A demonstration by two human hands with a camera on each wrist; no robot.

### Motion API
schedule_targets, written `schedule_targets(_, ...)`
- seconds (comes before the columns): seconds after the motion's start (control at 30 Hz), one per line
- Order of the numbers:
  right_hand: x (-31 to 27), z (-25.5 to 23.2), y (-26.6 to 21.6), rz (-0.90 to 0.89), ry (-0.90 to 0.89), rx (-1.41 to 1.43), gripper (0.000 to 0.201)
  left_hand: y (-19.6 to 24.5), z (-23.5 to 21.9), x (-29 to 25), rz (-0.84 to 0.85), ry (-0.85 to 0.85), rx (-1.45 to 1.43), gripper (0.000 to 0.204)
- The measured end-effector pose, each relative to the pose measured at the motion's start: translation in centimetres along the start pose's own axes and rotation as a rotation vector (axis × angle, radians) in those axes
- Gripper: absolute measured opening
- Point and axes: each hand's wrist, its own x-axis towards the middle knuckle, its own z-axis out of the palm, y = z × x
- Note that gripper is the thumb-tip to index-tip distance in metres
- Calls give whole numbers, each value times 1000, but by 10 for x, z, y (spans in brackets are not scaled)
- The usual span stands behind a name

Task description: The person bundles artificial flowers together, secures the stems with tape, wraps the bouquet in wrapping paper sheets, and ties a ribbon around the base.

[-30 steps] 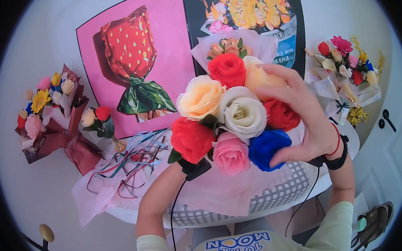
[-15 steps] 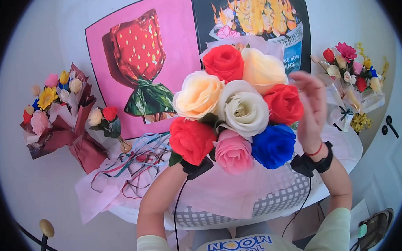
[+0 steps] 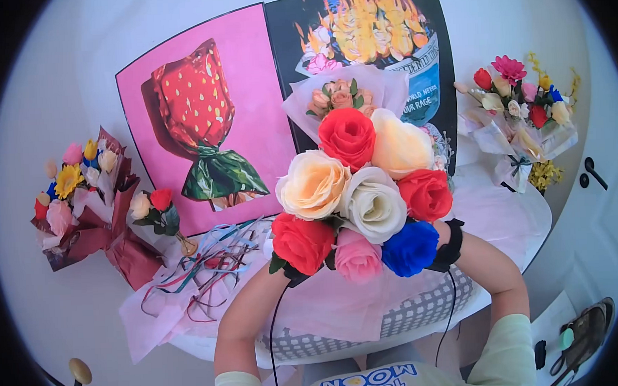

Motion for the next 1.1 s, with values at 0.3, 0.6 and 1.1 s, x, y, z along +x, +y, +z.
schedule_targets(0.3,8,13,5,-29,-72,63,46,0,-7,-3,-38,8,20,30)
schedule_targets(0.6,44,61,21,-9,-147,133,50,-10,0,51,-155,36,92,31)
schedule_targets(1.1,30,104,33,37,-116,-154,18,58,-35,72,-490,168,-522,29)
